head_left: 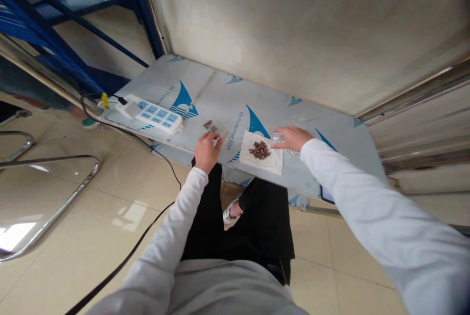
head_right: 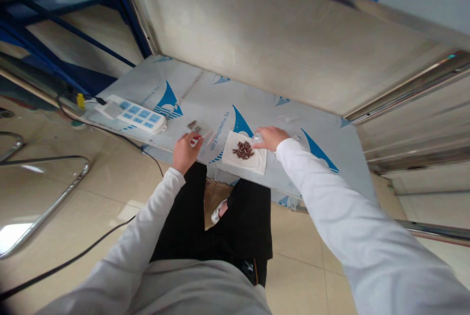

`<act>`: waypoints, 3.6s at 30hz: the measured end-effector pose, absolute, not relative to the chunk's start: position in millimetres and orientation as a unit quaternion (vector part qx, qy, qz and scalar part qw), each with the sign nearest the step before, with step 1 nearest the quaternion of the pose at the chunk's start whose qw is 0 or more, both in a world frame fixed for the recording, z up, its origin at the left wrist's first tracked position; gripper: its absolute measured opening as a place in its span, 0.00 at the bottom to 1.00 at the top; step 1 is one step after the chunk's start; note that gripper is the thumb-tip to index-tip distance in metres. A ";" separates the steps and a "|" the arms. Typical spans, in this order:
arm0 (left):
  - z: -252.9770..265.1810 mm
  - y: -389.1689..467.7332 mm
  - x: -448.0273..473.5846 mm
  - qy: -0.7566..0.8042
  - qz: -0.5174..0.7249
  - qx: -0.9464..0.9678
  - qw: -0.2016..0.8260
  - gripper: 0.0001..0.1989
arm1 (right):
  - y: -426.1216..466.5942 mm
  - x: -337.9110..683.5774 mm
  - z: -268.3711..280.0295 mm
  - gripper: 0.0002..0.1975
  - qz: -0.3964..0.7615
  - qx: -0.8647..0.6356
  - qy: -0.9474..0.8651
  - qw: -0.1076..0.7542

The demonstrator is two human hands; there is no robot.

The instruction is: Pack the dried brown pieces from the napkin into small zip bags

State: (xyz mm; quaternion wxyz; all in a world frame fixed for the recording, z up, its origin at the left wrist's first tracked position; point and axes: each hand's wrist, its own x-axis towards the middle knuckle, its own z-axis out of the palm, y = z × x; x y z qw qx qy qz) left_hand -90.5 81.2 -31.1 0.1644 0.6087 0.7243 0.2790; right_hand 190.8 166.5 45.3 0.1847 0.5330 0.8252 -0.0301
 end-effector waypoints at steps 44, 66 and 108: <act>38.4 -19.3 -15.2 0.489 0.447 0.300 0.687 0.11 | -37.6 117.9 43.6 0.08 -0.358 0.553 0.581 -0.478; 84.4 -3.6 -5.9 0.583 0.255 0.649 0.418 0.06 | -15.7 156.7 13.9 0.34 -0.535 0.379 0.615 -0.437; -30.7 72.2 -80.8 0.734 0.232 0.617 0.164 0.14 | 154.6 216.3 39.8 0.27 0.087 0.592 0.792 0.123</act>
